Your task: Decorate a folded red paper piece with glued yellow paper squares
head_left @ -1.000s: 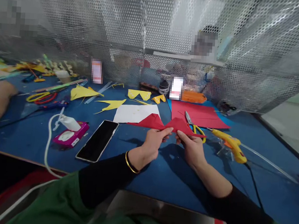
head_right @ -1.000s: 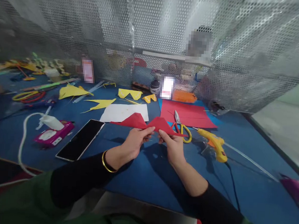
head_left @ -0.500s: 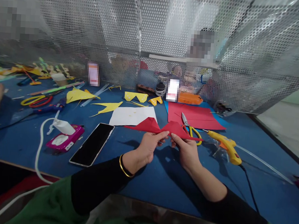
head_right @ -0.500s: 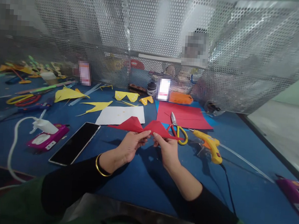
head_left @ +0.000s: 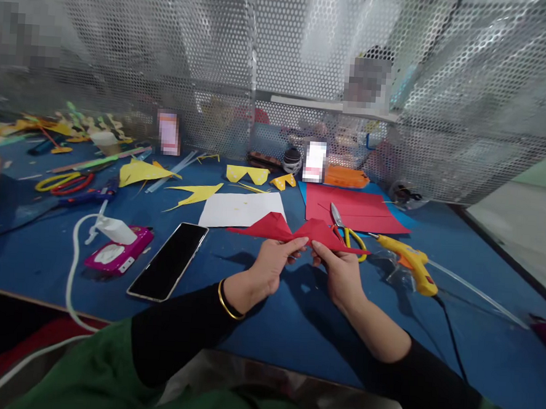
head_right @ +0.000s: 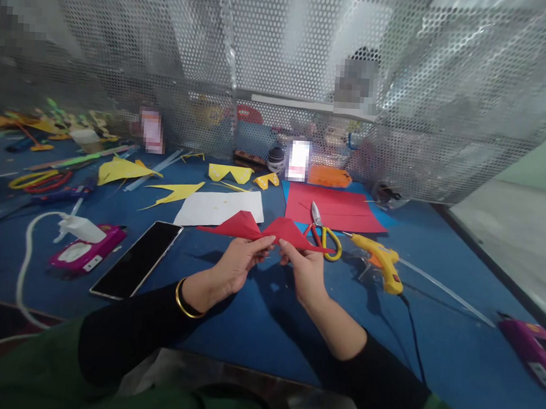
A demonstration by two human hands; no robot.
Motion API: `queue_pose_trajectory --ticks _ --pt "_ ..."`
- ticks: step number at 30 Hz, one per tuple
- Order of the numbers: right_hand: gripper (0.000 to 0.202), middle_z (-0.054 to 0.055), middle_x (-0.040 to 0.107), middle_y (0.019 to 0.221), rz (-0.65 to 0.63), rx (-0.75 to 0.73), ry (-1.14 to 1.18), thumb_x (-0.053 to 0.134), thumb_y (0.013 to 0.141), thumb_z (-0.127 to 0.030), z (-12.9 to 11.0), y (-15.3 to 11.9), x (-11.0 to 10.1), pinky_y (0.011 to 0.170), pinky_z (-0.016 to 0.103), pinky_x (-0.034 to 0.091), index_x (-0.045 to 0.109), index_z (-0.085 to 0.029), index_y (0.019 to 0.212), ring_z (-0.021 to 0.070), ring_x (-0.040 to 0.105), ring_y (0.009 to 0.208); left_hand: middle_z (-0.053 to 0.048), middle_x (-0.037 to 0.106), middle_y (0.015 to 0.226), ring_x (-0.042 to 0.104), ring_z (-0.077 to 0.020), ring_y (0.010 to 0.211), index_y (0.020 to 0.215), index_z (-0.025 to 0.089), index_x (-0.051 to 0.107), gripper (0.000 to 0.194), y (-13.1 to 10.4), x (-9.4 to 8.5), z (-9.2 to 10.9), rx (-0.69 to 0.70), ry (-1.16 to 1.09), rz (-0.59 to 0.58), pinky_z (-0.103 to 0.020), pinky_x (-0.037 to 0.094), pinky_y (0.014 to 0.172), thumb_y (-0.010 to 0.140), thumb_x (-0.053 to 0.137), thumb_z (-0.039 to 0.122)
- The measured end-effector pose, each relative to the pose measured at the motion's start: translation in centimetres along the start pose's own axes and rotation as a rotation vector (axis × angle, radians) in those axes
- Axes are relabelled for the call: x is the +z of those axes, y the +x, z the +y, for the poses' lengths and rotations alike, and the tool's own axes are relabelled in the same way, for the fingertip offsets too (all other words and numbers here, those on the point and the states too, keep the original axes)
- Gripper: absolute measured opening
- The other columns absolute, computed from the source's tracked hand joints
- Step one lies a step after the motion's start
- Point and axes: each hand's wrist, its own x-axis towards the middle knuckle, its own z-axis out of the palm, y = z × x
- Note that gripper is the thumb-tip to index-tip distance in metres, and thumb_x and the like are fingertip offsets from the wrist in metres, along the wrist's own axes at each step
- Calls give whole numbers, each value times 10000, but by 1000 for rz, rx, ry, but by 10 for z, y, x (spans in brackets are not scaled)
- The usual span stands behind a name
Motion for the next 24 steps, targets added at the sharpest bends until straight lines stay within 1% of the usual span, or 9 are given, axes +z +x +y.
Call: queue_pose_trajectory --ticks 4,10,20,24 --pt "309 -7 637 553 18 -7 0 896 594 -421 0 0 -1 531 268 447 702 -180 610 111 528 505 -26 678 625 542 -99 600 603 143 743 268 -1 1 1 -2 10 9 -259 371 626 585 901 359" --pt "317 0 643 557 31 22 -5 899 580 -419 -2 0 -1 518 275 446 702 -173 605 112 525 494 -37 690 652 537 -105 608 604 146 740 254 -2 0 1 -38 -3 22 -268 367 625 589 899 344" --pt "292 -4 637 554 35 15 -7 894 593 -399 -4 -3 -1 527 279 445 703 -180 609 113 515 507 -44 686 651 533 -114 615 601 148 740 274 -4 0 1 -1 17 15 -276 368 630 597 891 377" --pt "284 -6 643 581 14 23 -3 883 609 -404 -5 -5 0 520 273 445 708 -182 636 110 516 513 -42 687 646 532 -113 615 614 143 753 274 -5 1 1 -4 15 22 -272 368 629 594 894 378"
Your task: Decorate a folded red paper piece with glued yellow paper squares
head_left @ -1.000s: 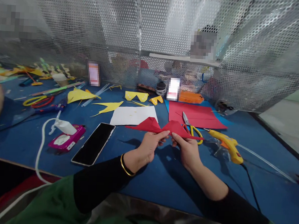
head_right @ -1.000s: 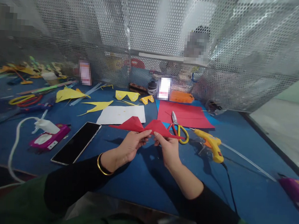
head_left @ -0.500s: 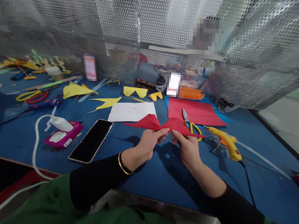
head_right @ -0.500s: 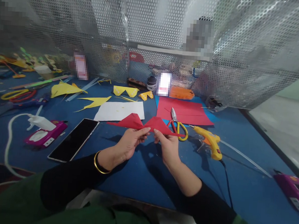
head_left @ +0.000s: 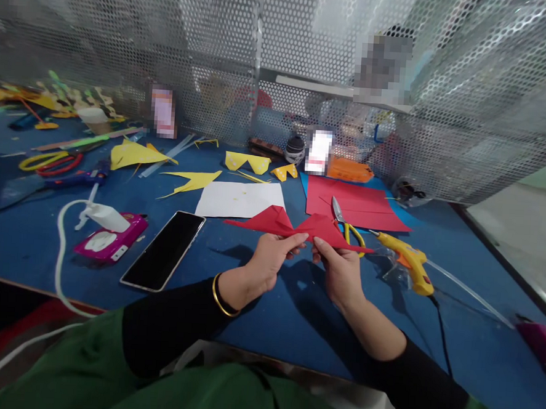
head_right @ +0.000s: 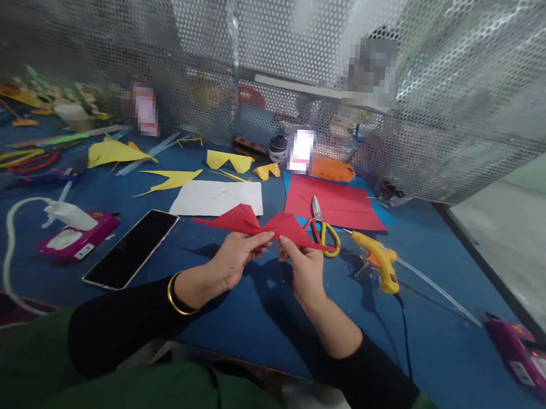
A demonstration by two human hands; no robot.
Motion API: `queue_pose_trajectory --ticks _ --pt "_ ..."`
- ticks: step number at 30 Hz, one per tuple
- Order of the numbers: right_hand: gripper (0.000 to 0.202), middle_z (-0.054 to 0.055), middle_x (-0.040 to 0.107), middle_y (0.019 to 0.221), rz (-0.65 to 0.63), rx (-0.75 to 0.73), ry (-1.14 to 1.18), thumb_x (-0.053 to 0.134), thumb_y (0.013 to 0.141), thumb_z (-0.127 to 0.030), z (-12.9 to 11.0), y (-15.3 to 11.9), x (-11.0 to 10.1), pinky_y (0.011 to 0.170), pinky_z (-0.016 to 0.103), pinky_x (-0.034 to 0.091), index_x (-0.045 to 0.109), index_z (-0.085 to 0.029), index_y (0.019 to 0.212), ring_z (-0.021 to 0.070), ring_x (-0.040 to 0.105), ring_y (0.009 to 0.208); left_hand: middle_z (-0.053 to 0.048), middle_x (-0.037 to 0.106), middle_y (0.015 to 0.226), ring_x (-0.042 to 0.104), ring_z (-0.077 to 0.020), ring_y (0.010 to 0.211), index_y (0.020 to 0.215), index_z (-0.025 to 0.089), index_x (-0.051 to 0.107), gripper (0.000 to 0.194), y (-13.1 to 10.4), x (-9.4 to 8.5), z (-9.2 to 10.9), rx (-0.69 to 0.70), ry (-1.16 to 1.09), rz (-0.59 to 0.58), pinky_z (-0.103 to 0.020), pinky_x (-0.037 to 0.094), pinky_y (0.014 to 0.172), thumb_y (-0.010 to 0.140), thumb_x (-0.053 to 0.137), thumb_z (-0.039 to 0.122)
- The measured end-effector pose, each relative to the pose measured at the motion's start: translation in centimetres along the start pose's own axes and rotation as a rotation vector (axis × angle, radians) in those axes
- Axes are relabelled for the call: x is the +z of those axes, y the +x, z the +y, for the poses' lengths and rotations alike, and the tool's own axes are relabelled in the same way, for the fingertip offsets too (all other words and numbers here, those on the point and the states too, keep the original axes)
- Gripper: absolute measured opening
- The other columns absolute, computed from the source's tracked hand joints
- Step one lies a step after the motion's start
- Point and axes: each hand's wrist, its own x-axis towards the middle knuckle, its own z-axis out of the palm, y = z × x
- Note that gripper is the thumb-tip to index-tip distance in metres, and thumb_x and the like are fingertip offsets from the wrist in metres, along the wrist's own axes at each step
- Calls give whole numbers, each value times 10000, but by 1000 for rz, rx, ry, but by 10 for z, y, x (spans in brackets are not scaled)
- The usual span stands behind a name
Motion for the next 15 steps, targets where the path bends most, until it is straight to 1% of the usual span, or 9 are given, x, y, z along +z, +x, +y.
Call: queue_pose_trajectory --ticks 4,9,12,15 --pt "281 -3 650 604 -17 12 -5 870 628 -410 1 -1 0 513 274 438 711 -180 658 112 519 515 -42 682 644 529 -110 617 637 128 767 283 1 0 0 -13 -7 0 -268 370 627 598 898 375" --pt "265 -8 636 574 -3 -9 -25 846 686 -395 4 -1 -1 567 279 447 690 -186 638 119 528 544 -43 677 645 534 -117 625 662 128 780 281 2 -2 -2 -14 24 -29 -269 372 623 604 898 376" --pt "272 -9 632 569 -3 -2 -22 846 682 -408 4 -2 0 560 278 446 688 -191 641 122 532 541 -36 664 626 516 -118 613 672 135 787 260 2 -3 -3 6 46 -36 -272 367 613 612 886 368" --pt "288 -5 636 581 -11 20 -13 859 658 -424 2 -3 2 543 274 448 696 -187 651 118 532 528 -28 649 604 503 -117 600 649 139 777 245 2 -3 -2 26 64 -14 -274 365 607 621 877 361"
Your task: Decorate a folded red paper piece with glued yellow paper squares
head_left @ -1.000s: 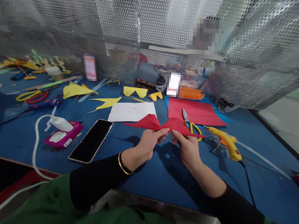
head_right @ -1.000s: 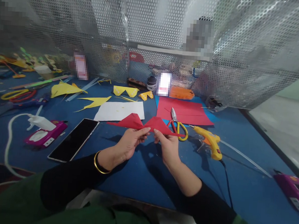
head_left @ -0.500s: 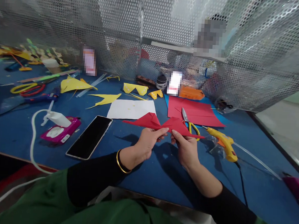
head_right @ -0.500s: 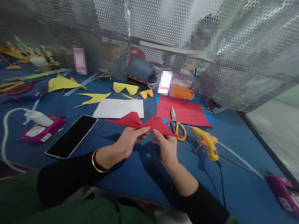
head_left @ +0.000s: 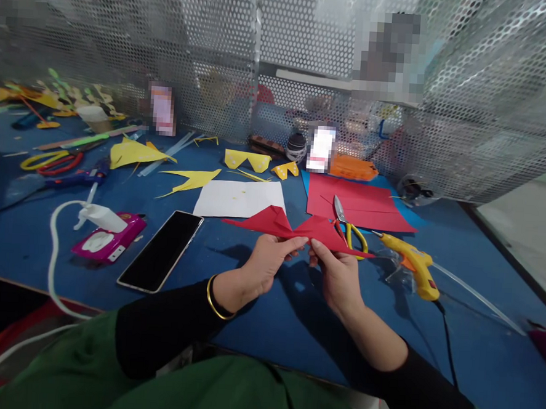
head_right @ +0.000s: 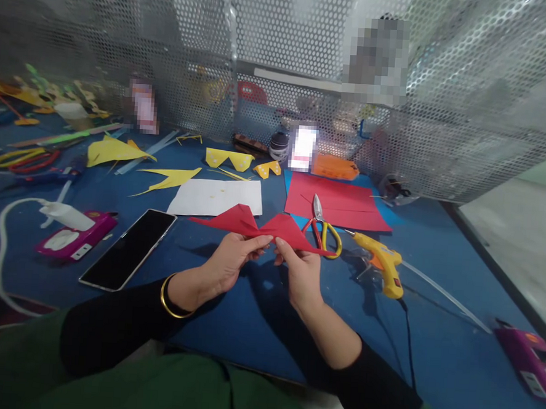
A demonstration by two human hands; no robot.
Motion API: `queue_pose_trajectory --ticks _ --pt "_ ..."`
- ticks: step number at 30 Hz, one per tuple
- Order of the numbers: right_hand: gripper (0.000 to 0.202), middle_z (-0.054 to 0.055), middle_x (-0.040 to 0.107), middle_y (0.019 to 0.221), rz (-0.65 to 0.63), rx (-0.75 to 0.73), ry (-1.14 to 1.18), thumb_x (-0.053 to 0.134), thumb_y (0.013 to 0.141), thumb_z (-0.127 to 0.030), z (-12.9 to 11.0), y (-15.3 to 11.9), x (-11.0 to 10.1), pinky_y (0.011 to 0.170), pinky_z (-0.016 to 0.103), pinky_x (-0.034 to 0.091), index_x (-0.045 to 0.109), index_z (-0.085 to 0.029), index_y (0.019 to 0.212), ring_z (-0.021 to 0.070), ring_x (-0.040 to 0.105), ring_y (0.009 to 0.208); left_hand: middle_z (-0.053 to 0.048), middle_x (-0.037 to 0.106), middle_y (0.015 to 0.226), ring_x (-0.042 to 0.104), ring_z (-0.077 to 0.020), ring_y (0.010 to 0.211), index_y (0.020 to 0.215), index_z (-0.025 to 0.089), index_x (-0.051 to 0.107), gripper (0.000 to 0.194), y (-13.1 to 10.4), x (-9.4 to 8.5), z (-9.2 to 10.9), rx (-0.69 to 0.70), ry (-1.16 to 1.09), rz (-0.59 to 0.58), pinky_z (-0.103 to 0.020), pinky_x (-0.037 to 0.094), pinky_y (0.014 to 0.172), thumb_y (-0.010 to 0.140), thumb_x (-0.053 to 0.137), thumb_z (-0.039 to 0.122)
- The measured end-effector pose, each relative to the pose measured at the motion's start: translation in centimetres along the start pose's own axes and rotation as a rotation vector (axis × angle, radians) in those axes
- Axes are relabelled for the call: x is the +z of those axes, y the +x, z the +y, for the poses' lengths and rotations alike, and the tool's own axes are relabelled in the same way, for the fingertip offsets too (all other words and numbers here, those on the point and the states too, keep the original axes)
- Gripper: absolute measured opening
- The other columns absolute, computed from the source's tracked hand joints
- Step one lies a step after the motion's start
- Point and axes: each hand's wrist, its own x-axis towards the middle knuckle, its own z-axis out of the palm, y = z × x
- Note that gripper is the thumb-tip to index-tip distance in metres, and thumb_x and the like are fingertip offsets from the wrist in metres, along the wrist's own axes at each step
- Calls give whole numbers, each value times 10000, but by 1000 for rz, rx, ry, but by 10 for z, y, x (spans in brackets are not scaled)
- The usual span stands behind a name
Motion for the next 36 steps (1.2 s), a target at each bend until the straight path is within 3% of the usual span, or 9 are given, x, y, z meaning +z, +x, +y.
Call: queue_pose_trajectory --ticks 19,30,36 --pt "336 -1 640 598 -16 -22 0 868 633 -464 -3 0 -1 532 294 448 683 -184 648 116 528 506 -31 679 607 539 -130 605 657 161 791 225 1 1 -2 45 30 8 -282 384 614 612 870 367" --pt "286 -13 625 570 28 -50 18 861 635 -408 -3 -2 2 520 282 420 678 -189 628 106 505 498 -12 662 593 513 -114 585 622 174 768 145 -1 5 0 126 -1 10 -279 398 620 643 842 297" --pt "272 -16 612 558 61 -33 44 862 646 -386 -3 0 -1 523 279 405 676 -188 628 105 497 506 -21 639 592 507 -110 578 558 159 697 269 3 2 0 96 18 68 -278 389 604 650 853 357"
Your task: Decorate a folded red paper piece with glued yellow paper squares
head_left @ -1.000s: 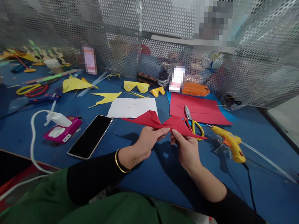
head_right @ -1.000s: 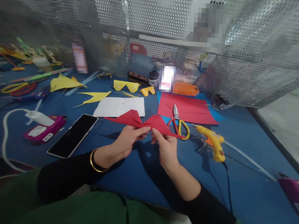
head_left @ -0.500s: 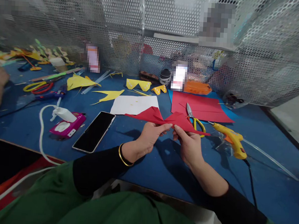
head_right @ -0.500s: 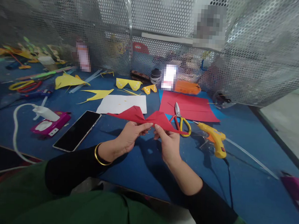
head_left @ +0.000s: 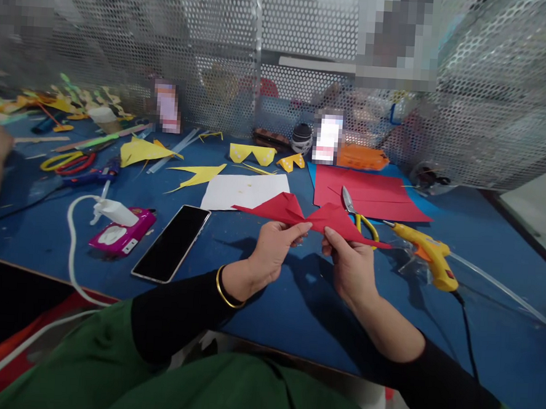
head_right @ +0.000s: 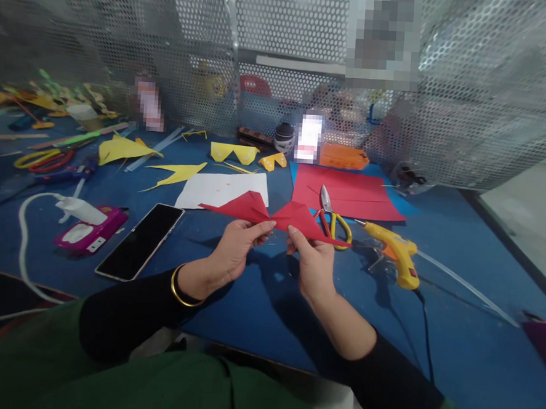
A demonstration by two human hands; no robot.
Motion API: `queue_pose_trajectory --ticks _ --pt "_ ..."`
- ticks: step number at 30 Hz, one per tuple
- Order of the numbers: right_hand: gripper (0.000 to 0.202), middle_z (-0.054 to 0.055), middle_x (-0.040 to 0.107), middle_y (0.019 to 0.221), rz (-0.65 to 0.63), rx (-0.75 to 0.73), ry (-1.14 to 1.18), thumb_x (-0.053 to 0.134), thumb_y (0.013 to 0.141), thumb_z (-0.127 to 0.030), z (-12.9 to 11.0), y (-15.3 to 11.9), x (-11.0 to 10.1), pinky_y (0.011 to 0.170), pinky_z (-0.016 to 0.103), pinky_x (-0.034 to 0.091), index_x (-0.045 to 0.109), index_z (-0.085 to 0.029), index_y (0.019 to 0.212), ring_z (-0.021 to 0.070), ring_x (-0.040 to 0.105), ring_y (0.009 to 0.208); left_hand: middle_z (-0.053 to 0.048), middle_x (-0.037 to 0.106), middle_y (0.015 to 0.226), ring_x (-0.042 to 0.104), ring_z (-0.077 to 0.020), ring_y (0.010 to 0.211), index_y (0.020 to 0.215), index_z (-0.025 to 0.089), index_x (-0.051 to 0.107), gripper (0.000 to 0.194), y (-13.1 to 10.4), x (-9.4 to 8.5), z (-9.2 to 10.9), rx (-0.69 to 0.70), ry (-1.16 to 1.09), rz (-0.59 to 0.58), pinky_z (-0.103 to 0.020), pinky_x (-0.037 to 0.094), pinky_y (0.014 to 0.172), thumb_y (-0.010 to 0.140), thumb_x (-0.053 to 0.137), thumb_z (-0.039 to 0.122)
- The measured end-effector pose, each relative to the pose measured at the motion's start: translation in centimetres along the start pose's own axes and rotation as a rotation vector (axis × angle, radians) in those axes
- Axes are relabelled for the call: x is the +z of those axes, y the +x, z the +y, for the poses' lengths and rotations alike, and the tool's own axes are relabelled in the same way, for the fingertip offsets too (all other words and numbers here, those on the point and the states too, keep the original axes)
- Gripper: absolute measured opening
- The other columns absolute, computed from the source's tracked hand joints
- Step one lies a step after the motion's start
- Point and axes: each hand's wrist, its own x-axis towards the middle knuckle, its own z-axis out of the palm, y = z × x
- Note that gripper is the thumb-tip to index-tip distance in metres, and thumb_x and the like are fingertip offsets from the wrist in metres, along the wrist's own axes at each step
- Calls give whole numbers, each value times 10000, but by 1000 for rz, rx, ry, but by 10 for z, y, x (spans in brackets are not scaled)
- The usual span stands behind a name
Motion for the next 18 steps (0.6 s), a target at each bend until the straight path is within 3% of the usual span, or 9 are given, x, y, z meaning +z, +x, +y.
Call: queue_pose_trajectory --ticks 12,18 --pt "278 -17 615 555 -28 2 28 869 625 -370 -2 -2 5 509 267 419 666 -182 601 97 499 489 16 629 576 501 -95 570 589 155 704 259 -5 3 0 30 -88 -41 -257 391 607 588 887 338" --pt "326 12 639 549 68 27 34 865 647 -452 1 3 1 514 262 433 709 -171 591 102 524 488 -10 667 598 547 -106 595 606 147 730 234 0 1 2 -11 -94 -1 -257 408 628 580 892 314"
